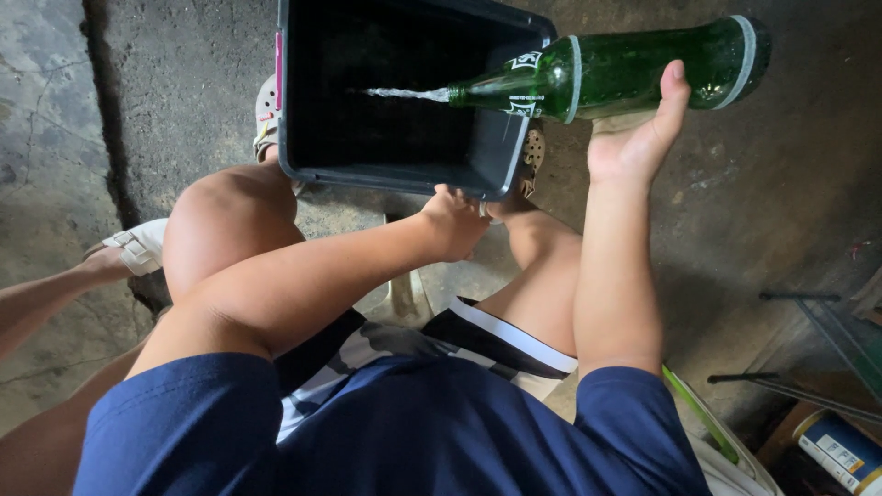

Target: The person pours liquid from a green bottle into a black bin, then uses a knife to cut small green fruits over the bin. The person repeatedly picks up fruits from a plastic bag on a nearby table and cuts them, dropping the pieces into the bin.

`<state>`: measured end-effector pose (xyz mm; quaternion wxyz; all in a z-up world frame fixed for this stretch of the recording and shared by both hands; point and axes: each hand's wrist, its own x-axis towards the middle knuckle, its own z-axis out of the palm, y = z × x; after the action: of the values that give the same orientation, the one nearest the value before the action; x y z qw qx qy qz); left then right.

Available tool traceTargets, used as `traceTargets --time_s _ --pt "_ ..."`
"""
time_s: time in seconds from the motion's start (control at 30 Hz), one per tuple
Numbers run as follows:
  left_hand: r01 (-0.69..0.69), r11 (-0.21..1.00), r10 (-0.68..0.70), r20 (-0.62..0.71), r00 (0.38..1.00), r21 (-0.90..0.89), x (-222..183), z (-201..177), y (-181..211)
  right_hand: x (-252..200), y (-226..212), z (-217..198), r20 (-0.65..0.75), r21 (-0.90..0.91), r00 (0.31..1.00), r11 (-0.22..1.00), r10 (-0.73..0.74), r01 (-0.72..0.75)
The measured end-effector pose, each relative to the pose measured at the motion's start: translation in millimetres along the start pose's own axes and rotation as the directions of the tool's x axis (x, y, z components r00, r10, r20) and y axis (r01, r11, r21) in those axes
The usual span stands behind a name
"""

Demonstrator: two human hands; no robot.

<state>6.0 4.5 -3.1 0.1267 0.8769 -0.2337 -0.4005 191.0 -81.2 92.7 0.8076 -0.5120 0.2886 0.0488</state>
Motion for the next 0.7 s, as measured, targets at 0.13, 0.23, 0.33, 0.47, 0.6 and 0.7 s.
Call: traceTargets --time_s 0.13,0.23,0.33,0.47,0.6,0.7 --pt "-0.014 1.0 0.014 0.041 0.999 -0.014 -8 -10 -1 -2 -2 0 -0.017 -0.005 1.0 1.0 0.02 -0.02" --pt "-0.009 1.0 0.009 0.025 1.0 -0.006 -8 -9 0 -1 -2 -2 0.048 -0.03 0.998 0.999 0.043 -0.042" --pt "-0.009 1.0 0.01 0.031 0.999 -0.01 -10 -11 -1 -1 -3 -1 0.052 -0.023 0.997 0.998 0.054 -0.052" --pt "-0.023 1.0 0.024 0.061 0.998 -0.006 -10 -13 0 7 2 -6 0.044 0.004 0.999 1.0 0.002 -0.003" --pt "-0.014 1.0 0.015 0.051 0.999 -0.01 -10 -14 0 16 9 -18 0.139 -0.073 0.982 0.988 -0.126 0.137" --pt "-0.014 0.999 0.017 0.073 0.997 -0.049 -12 -18 -1 30 16 -34 0.299 -0.038 0.919 0.959 -0.256 0.279"
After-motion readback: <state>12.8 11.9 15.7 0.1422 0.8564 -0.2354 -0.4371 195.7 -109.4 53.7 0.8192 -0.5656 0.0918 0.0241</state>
